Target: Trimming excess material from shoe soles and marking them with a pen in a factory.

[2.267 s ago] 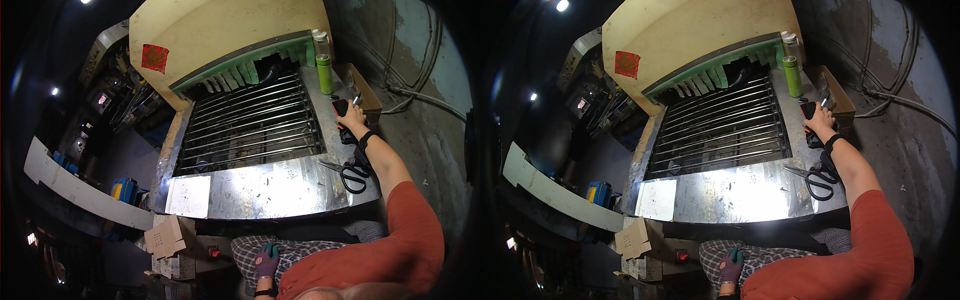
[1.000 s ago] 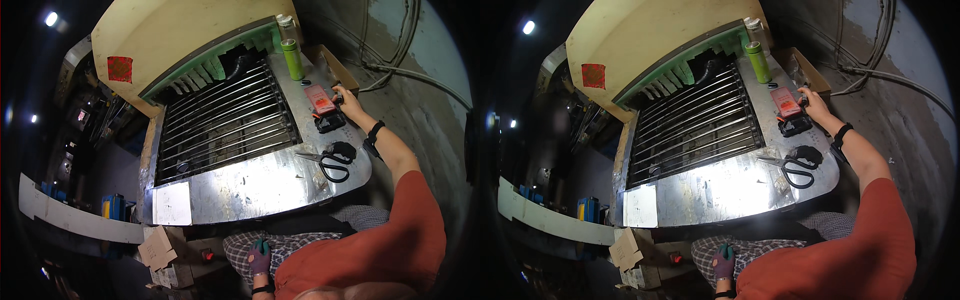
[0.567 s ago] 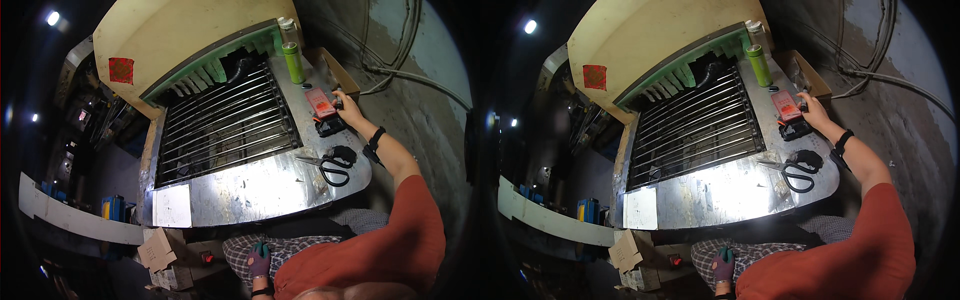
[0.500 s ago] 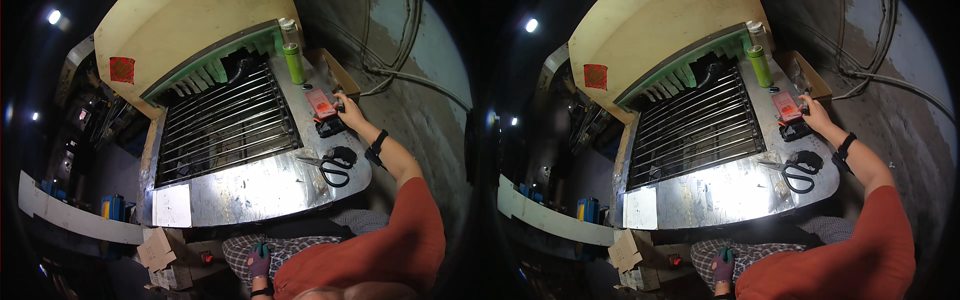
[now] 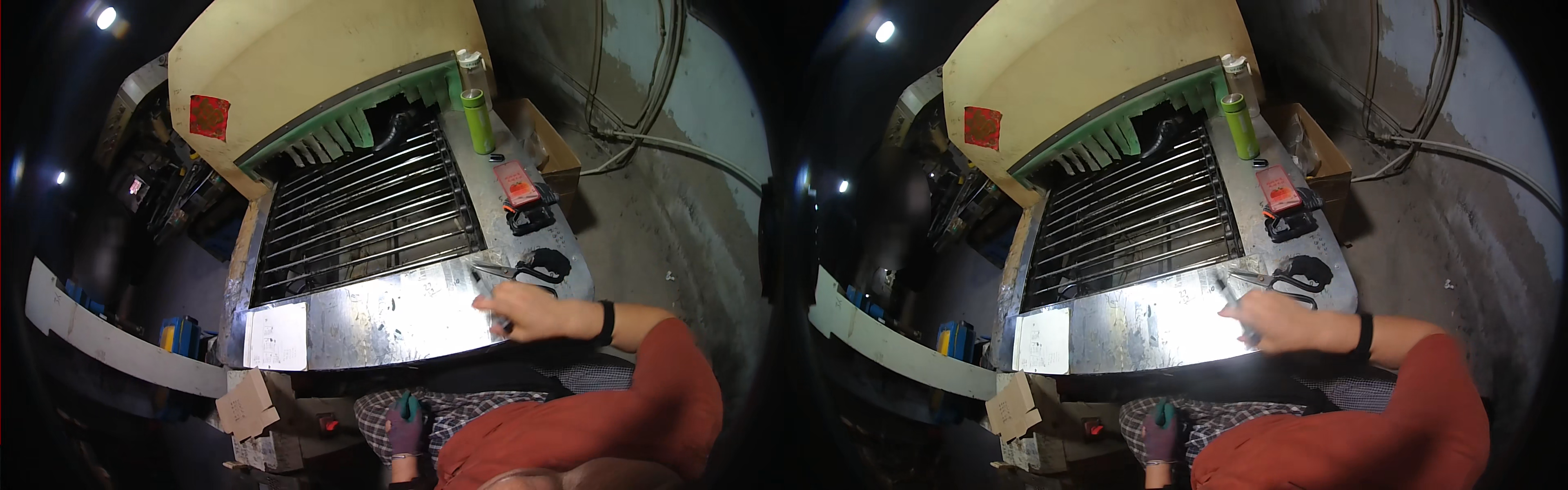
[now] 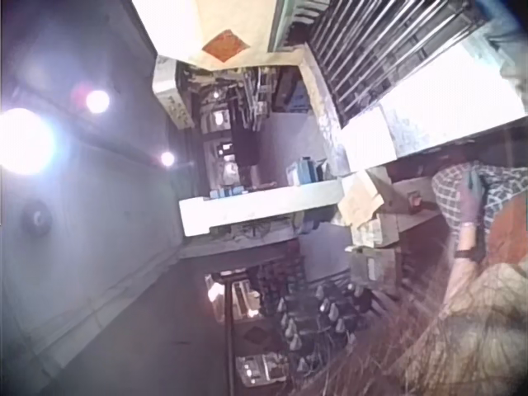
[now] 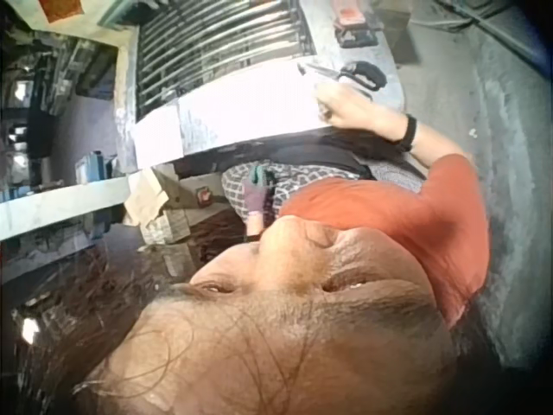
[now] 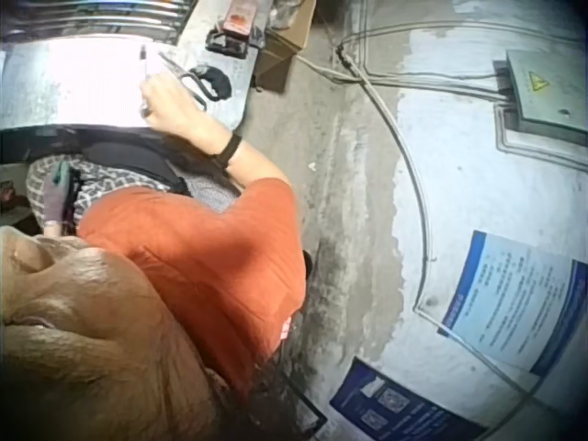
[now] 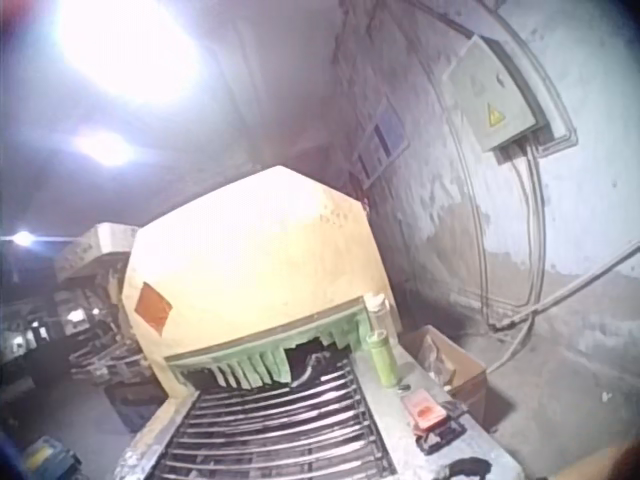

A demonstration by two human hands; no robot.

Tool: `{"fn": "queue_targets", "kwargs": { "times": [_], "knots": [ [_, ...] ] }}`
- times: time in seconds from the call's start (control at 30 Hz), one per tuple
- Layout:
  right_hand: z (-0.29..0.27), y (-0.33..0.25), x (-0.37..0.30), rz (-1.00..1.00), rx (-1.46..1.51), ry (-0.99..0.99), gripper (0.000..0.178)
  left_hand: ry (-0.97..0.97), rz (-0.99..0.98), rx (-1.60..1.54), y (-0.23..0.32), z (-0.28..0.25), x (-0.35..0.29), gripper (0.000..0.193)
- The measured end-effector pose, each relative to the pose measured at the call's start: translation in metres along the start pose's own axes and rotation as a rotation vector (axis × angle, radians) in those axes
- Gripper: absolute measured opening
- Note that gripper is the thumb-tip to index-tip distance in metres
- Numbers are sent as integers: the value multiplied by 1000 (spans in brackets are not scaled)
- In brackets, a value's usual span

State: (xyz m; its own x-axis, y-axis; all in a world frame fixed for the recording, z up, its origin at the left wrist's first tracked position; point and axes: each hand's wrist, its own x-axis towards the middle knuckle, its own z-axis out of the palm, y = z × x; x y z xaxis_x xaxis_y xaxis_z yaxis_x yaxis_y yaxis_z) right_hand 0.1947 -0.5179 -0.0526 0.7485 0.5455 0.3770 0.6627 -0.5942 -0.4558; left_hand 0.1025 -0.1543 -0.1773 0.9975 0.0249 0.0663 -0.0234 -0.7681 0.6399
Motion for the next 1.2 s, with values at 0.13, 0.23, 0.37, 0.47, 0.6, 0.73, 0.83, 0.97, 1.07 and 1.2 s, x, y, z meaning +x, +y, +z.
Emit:
{"fn": "queue_targets", "kwargs": {
  "times": [0.13,0.23,0.37,0.47,0.6,0.73,0.83,0.97,1.07,1.2],
  "knots": [
    [38,-41,14,-182,229,-75,71,-260,-97,-847,83,-33,12,31],
    [65,-70,21,-341,305,-74,84,-440,-99,-937,104,-33,1,31],
    [80,-88,15,-368,322,-171,85,-500,224,-543,89,-23,-12,20],
    [62,-91,13,-304,218,-329,79,-221,429,-529,104,-20,-20,15],
    [-12,-134,25,-394,219,-397,54,-156,595,-79,50,-24,-14,23],
    [-22,-175,40,-694,678,-351,27,-186,464,-168,21,-30,-18,25],
    [-28,-174,38,-732,736,-353,28,-216,346,-244,13,-42,-22,26],
    [-28,-174,45,-794,828,-400,28,-223,152,-366,-2,-56,-34,28],
    [-23,-174,53,-841,897,-466,29,-209,-4,-479,-15,-61,-45,30],
    [-22,-163,58,-868,962,-552,30,-214,-186,-653,-21,-53,-46,32]
  ]
}}
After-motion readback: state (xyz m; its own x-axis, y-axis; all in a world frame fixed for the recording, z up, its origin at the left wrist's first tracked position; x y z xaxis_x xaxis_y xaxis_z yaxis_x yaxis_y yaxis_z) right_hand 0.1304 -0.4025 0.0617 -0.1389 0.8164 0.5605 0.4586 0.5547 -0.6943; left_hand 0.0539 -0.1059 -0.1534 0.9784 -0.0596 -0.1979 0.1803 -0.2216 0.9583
